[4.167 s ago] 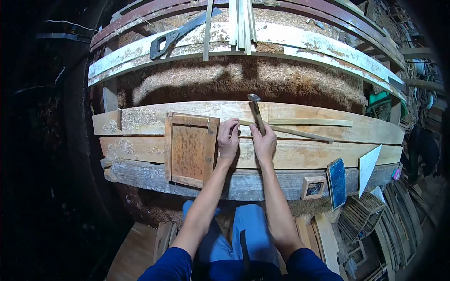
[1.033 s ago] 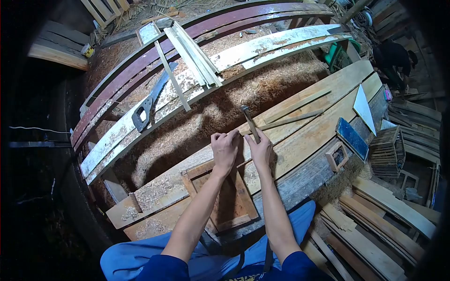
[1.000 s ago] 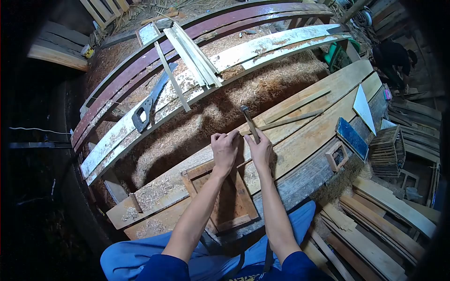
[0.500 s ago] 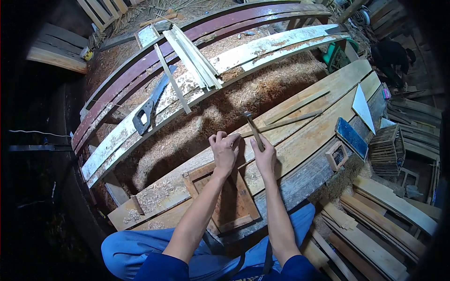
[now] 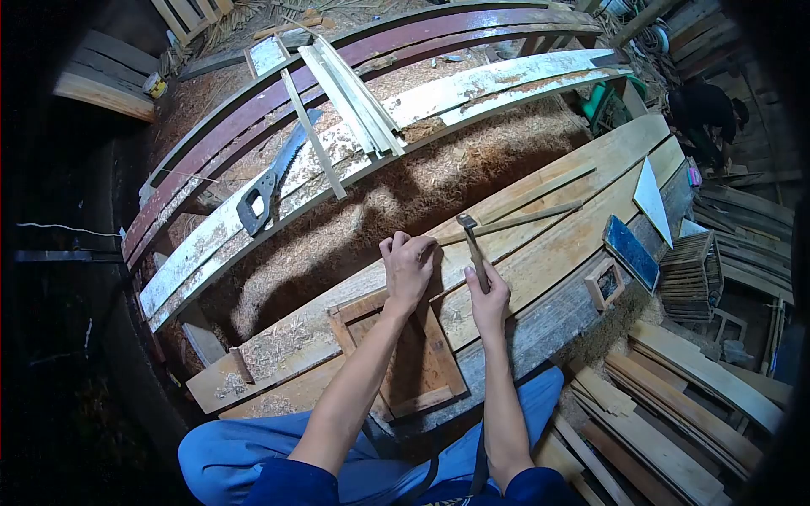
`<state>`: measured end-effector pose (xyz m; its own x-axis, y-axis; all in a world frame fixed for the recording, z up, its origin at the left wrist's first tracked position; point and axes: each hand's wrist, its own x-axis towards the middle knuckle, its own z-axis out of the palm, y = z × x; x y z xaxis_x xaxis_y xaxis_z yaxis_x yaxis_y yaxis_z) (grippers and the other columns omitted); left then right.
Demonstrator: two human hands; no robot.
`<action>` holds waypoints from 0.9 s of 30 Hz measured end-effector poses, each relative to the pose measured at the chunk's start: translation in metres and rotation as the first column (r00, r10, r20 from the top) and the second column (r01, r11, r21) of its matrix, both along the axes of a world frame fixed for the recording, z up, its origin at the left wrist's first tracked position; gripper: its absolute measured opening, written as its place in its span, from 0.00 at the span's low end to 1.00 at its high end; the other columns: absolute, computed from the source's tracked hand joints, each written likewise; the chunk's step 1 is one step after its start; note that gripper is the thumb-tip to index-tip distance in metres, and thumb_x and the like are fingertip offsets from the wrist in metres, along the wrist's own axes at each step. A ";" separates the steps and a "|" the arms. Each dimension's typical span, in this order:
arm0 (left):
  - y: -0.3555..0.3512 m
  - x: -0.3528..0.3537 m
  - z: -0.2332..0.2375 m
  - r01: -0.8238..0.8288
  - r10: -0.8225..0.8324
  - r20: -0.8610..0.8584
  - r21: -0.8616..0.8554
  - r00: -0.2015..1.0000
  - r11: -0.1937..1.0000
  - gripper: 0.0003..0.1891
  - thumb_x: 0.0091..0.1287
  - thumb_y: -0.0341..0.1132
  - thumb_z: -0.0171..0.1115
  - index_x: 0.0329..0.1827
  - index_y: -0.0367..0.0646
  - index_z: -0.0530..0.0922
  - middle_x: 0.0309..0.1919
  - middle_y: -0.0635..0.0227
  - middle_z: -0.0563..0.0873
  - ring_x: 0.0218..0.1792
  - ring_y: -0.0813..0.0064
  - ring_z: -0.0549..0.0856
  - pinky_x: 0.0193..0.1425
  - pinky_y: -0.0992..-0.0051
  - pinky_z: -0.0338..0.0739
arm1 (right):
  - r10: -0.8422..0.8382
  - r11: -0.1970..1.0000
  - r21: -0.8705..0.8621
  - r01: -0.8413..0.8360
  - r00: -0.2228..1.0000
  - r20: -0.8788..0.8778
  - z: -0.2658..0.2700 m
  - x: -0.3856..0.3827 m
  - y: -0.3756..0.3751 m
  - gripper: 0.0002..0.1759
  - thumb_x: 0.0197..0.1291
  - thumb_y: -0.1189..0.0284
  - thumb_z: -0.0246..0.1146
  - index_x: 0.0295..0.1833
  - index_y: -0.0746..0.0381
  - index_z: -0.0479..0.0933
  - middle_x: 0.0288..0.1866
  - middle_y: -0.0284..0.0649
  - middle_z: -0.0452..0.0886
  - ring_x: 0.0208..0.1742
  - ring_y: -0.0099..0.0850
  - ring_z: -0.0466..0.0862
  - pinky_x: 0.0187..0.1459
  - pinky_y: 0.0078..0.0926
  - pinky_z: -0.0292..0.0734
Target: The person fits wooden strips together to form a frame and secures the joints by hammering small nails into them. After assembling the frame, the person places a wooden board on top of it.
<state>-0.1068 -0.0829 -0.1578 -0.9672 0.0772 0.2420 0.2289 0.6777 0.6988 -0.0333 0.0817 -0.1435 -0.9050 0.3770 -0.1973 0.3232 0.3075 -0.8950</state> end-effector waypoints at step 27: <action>0.004 -0.003 -0.002 -0.101 0.103 -0.038 0.055 0.994 0.993 0.07 0.64 0.36 0.74 0.41 0.44 0.91 0.37 0.69 0.91 0.43 0.67 0.81 0.60 0.64 0.67 | 0.157 0.978 0.126 -0.164 0.986 0.065 -0.027 -0.064 0.009 0.23 0.63 0.66 0.74 0.61 0.64 0.85 0.48 0.52 0.91 0.53 0.48 0.91 0.53 0.40 0.82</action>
<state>-0.1098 -0.0794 -0.1603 -0.9586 -0.0354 0.2825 0.1894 0.6616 0.7255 -0.0977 0.0906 -0.1703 -0.9449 0.2537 -0.2067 0.3074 0.4717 -0.8264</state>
